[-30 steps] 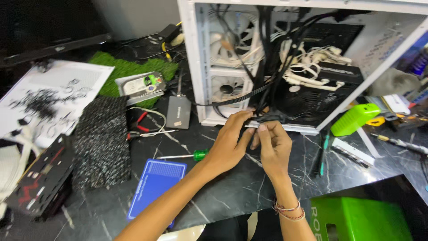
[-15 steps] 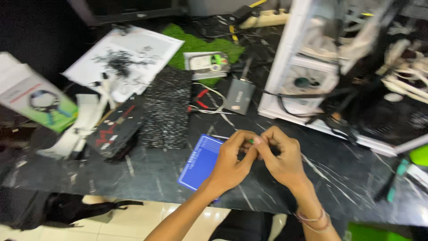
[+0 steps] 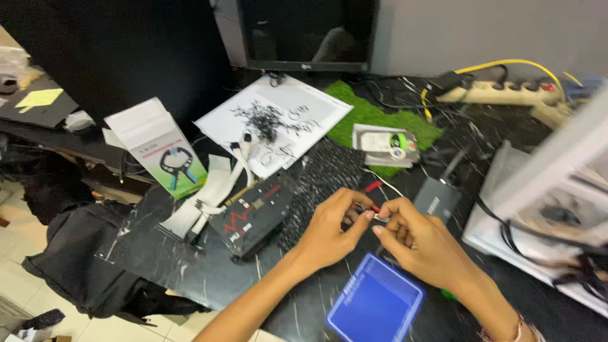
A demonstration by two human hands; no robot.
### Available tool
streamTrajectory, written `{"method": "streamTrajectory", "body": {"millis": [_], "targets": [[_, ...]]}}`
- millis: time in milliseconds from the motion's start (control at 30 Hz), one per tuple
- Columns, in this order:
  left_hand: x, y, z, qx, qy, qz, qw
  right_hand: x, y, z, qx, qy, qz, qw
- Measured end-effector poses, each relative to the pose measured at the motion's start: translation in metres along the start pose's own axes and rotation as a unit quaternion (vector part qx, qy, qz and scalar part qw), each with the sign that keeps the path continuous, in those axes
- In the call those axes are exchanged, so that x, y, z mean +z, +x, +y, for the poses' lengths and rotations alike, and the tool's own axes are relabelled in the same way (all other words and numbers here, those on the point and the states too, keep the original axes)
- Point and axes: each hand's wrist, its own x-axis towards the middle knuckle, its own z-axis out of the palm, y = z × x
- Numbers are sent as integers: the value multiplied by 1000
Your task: The person organizes cables inside a white computer case using black zip ties. They gather loose wires, wrap the ties around them, and pull them tight to secure the bundles. The person also handles a pile of used zip ties on the desk.
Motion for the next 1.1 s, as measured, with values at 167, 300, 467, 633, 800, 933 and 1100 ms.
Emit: {"method": "streamTrajectory", "body": {"millis": [167,300,467,633,800,933,1100], "targets": [[-58,45,-64,-62,123,-34,990,11,84,-20,-9,6,-23,1000],[-92,74,-111,-151,182,-28,971,18,145,-42,27,17,-66,997],[-123,82,-159,-134,204,-26,969,42,219,-29,-6,-41,-70,997],[-137,70,-181,-182,229,-9,956,53,261,-30,2,-70,-118,990],[-130,57,-224,-257,290,18,922,69,285,-23,-28,-86,-129,988],[-134,52,-238,-265,264,36,927,90,307,-9,-66,-102,-138,983],[-147,54,-216,-279,246,25,928,98,324,-25,-18,-158,-257,953]]}}
